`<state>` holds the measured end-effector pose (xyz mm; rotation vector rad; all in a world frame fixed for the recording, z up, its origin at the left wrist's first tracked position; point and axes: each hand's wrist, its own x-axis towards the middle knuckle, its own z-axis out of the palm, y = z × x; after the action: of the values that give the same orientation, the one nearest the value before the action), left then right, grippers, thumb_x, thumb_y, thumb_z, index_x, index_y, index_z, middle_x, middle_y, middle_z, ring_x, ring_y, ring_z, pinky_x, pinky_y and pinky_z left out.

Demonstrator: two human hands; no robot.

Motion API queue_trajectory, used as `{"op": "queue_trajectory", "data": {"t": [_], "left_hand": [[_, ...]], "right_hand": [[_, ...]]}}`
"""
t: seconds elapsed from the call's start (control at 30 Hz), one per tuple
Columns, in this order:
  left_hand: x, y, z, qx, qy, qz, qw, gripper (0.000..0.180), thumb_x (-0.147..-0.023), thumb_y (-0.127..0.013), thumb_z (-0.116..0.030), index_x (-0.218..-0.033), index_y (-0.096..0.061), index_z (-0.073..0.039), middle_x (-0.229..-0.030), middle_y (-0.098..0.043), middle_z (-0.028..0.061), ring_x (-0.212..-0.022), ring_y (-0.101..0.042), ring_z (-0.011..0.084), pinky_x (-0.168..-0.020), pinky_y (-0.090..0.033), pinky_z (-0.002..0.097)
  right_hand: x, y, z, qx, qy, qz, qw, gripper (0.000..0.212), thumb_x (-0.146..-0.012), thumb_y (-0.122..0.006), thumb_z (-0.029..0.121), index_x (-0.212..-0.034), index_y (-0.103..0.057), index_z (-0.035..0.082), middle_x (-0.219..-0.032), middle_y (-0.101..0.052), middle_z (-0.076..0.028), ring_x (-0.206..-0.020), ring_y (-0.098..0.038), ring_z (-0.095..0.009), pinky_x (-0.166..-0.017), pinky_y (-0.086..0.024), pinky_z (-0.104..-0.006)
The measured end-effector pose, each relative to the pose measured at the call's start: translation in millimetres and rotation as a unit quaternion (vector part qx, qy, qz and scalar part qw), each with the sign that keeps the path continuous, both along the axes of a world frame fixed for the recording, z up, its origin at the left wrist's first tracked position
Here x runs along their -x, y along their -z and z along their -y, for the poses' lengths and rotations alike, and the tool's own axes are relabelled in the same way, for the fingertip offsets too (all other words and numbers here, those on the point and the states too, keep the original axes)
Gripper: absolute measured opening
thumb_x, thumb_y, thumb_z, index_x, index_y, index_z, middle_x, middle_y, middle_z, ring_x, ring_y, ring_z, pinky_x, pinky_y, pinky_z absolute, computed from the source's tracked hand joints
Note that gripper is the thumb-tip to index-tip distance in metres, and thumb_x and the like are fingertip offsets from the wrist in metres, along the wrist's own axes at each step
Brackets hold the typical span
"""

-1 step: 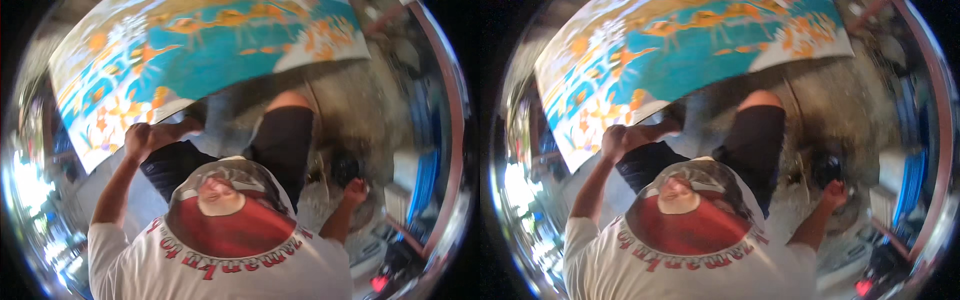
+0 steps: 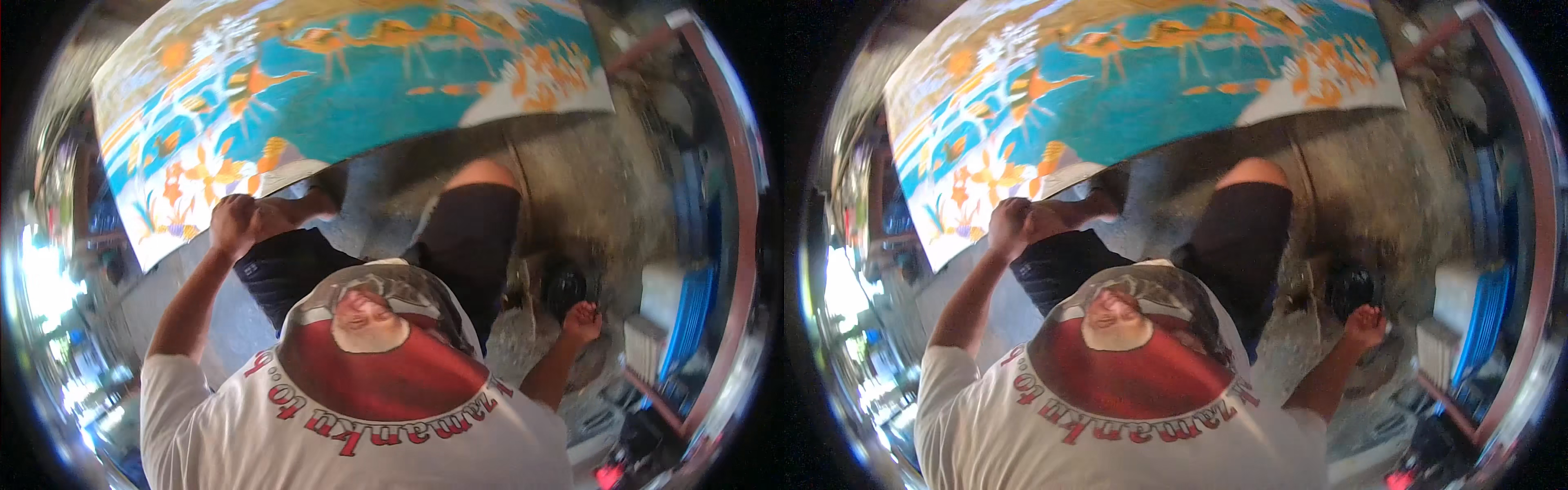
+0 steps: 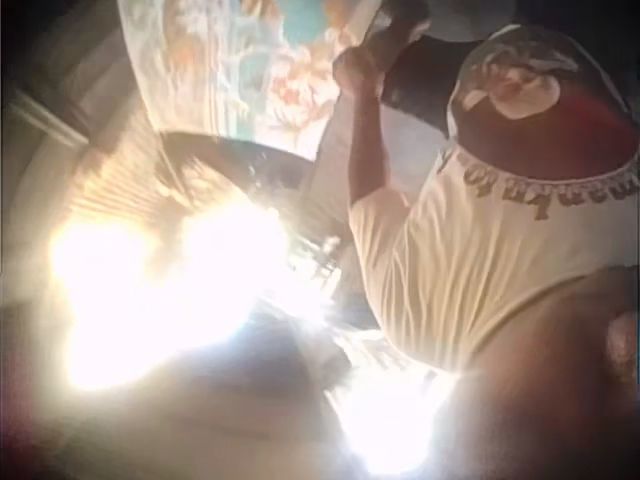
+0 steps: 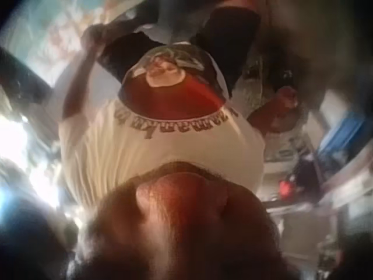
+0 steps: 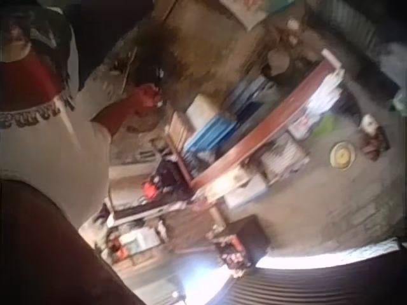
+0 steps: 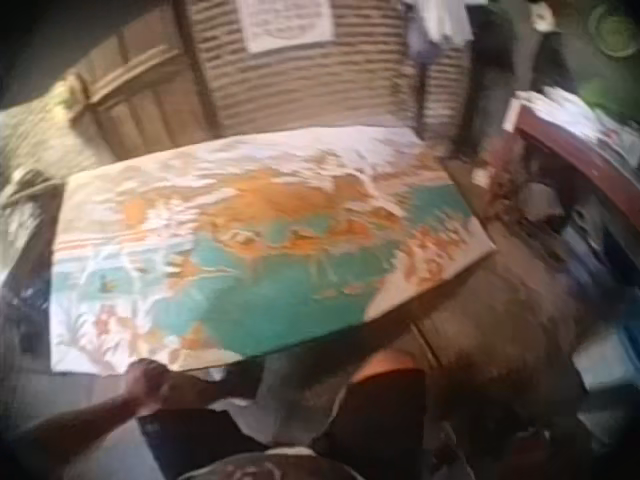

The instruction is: Painting intricate bird and floral designs on a large piece of cloth using a brush and ink.

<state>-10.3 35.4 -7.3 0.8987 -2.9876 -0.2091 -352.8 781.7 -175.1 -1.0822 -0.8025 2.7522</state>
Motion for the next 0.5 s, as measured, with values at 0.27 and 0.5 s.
{"op": "queue_trajectory", "data": {"t": [0.27, 0.5], "left_hand": [[-6, -27, -10, -0.021, -0.033, 0.008, 0.999, 0.033, -0.082, -0.065, -0.033, -0.096, -0.073, -0.004, -0.1, -0.071, 0.0155, -0.104, -0.064, 0.0365, -0.097, -0.048, 0.048], [-17, -12, 9, -0.037, -0.029, -0.076, 0.996, 0.037, -0.081, -0.067, -0.037, -0.096, -0.073, -0.004, -0.096, -0.071, 0.0157, -0.098, -0.065, 0.0373, -0.093, -0.049, 0.0482]], "right_hand": [[92, -129, 227, 0.147, -0.344, -0.304, 0.876, 0.032, -0.105, -0.051, 0.026, -0.122, -0.063, 0.002, -0.092, -0.059, -0.007, -0.081, -0.055, -0.019, -0.075, -0.048, -0.035], [138, -169, 516, 0.151, -0.491, -0.314, 0.798, 0.034, -0.101, -0.059, 0.026, -0.123, -0.065, 0.001, -0.095, -0.063, -0.007, -0.079, -0.055, -0.018, -0.074, -0.046, -0.0329]]}}
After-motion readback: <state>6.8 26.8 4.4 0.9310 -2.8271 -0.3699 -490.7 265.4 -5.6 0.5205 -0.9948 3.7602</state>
